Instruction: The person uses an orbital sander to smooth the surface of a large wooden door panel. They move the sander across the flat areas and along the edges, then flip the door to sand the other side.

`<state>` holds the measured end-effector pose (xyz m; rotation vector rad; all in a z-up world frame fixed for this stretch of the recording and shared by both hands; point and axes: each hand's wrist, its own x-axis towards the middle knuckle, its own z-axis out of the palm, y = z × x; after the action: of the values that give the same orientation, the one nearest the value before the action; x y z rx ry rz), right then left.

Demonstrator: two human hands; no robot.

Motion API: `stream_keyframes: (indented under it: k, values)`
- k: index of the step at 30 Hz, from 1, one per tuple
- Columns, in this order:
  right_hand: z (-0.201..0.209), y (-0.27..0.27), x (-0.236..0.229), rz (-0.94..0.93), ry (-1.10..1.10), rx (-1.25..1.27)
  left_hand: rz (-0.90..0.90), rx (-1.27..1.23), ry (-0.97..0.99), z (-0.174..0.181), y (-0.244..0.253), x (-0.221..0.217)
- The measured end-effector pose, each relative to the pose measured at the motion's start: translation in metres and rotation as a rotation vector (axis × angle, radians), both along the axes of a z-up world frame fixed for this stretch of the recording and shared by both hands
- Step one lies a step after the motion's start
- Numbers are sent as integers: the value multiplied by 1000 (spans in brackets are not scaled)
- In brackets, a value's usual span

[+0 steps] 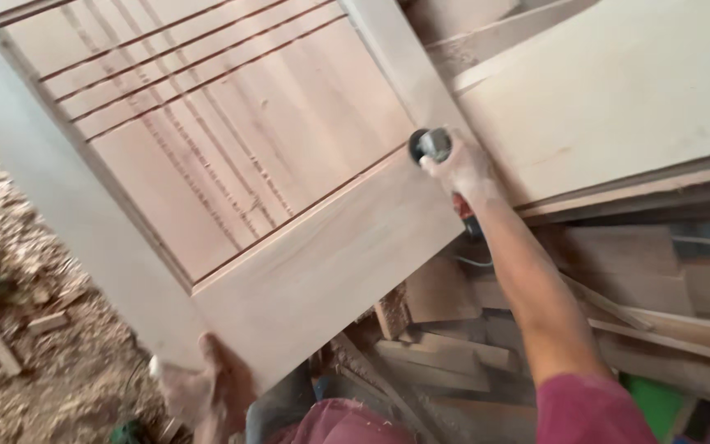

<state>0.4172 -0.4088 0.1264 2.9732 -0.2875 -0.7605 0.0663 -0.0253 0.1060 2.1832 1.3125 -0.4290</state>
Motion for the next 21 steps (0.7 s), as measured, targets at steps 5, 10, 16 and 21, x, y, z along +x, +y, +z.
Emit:
stream_keyframes:
  k: [5, 10, 16, 21]
  values:
    - [6, 101, -56, 292, 28, 221, 136, -155, 80, -50, 17, -29]
    - [22, 203, -121, 215, 546, 146, 107, -97, -87, -81, 11, -54]
    - [5, 281, -174, 614, 443, 159, 17, -116, 39, -96, 10, -71]
    - [1, 234, -146, 429, 491, 108, 21, -94, -9, -80, 16, -56]
